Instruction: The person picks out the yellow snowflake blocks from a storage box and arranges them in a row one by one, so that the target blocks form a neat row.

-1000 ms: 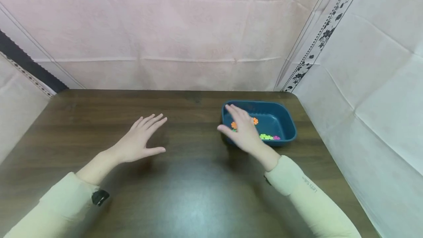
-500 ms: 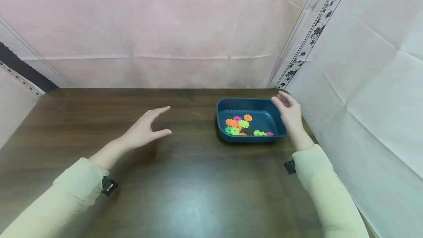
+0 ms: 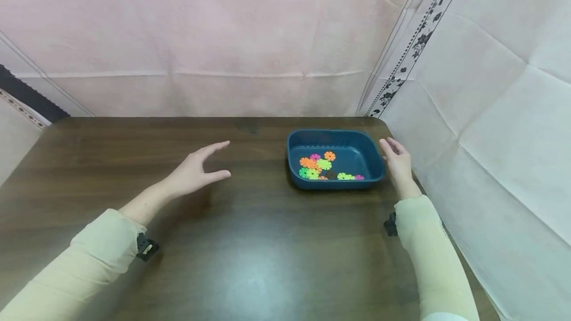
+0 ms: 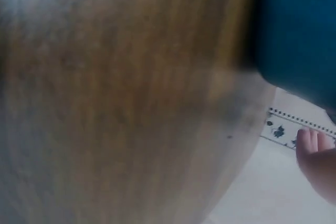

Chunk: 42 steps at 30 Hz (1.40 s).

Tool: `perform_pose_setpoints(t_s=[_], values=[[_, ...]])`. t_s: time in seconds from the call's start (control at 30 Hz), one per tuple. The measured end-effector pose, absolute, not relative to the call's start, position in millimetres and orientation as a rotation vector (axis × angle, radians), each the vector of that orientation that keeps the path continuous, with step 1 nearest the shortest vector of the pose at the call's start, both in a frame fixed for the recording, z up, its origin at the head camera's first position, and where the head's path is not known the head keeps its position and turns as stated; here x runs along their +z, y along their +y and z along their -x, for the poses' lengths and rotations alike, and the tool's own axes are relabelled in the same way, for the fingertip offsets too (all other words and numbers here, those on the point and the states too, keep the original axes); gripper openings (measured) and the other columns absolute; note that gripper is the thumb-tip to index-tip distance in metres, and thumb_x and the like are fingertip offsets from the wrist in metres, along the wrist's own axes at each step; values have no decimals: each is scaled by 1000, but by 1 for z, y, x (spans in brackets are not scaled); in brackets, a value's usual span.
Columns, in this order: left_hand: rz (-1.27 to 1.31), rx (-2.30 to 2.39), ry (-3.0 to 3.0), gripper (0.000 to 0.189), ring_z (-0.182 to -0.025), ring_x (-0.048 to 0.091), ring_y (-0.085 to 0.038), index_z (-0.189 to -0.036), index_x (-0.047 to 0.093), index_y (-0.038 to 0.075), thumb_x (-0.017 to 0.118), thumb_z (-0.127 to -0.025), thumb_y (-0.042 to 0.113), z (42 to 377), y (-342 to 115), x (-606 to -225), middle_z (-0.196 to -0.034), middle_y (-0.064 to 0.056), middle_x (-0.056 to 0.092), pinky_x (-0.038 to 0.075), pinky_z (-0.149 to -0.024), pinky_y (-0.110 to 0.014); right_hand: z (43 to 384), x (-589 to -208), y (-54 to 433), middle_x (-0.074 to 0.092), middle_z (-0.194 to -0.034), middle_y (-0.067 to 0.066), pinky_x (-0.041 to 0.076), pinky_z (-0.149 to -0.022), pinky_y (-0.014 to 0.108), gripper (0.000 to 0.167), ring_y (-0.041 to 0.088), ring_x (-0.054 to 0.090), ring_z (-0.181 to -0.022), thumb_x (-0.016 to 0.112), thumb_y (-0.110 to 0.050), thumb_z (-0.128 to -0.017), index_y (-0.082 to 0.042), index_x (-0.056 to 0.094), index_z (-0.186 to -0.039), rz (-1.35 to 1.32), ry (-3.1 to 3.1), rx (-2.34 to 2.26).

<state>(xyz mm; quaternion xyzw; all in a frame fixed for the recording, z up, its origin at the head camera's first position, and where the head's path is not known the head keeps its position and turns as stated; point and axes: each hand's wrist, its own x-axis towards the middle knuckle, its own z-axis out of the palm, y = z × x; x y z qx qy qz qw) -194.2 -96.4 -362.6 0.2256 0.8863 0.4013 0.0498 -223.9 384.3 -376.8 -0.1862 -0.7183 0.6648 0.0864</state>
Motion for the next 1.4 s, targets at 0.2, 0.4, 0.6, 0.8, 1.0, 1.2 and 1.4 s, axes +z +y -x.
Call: perform_pose_setpoints(t_s=[0.2,0.4,0.6,0.8,1.0,1.2,1.4], values=[[-723,1282,2663,74,-139,30,-25,-146,33,21,67,-84,43,201,-85,-361,-150,-1,35,28,-113,-49,230,-386,386,26,-154,8,33,-109,19,78,13,32,-138,55,-49,-87,-11,26,-148,647,-2295,1971],[-769,1363,2614,71,-136,35,-24,-144,36,18,68,-84,38,211,-61,-360,-148,-2,39,31,-112,-46,235,-393,381,23,-155,8,24,-117,33,74,16,29,-138,49,-52,-90,-10,27,-147,666,-2391,1866],[-797,1356,2587,70,-133,39,-21,-142,39,18,69,-83,39,217,-32,-352,-145,-1,42,34,-110,-44,237,-394,380,26,-154,4,20,-118,35,64,18,23,-142,48,-45,-94,-12,31,-146,747,-2285,1911],[-803,1352,2572,69,-133,40,-21,-141,40,18,70,-83,39,219,-12,-348,-145,-1,42,35,-110,-43,237,-394,379,37,-149,-3,22,-117,29,61,11,28,-140,55,-41,-91,-11,39,-142,776,-2171,1974],[-811,1398,2522,68,-131,42,-23,-140,41,16,70,-83,37,225,5,-349,-143,-4,44,38,-108,-43,237,-398,372,39,-148,4,26,-115,31,55,15,33,-138,56,-36,-92,-10,45,-139,734,-2246,1844],[-862,1428,2470,65,-128,45,-21,-139,42,14,70,-84,35,234,27,-351,-141,-5,47,41,-106,-39,234,-399,361,34,-151,8,25,-116,36,50,20,28,-141,49,-32,-96,-9,42,-140,731,-2330,1789],[-848,1536,2375,61,-125,47,-25,-136,45,13,71,-83,29,245,54,-355,-135,-7,52,42,-105,-41,234,-399,352,34,-150,8,24,-117,36,46,21,28,-141,48,-26,-98,-9,43,-140,738,-2340,1785]])
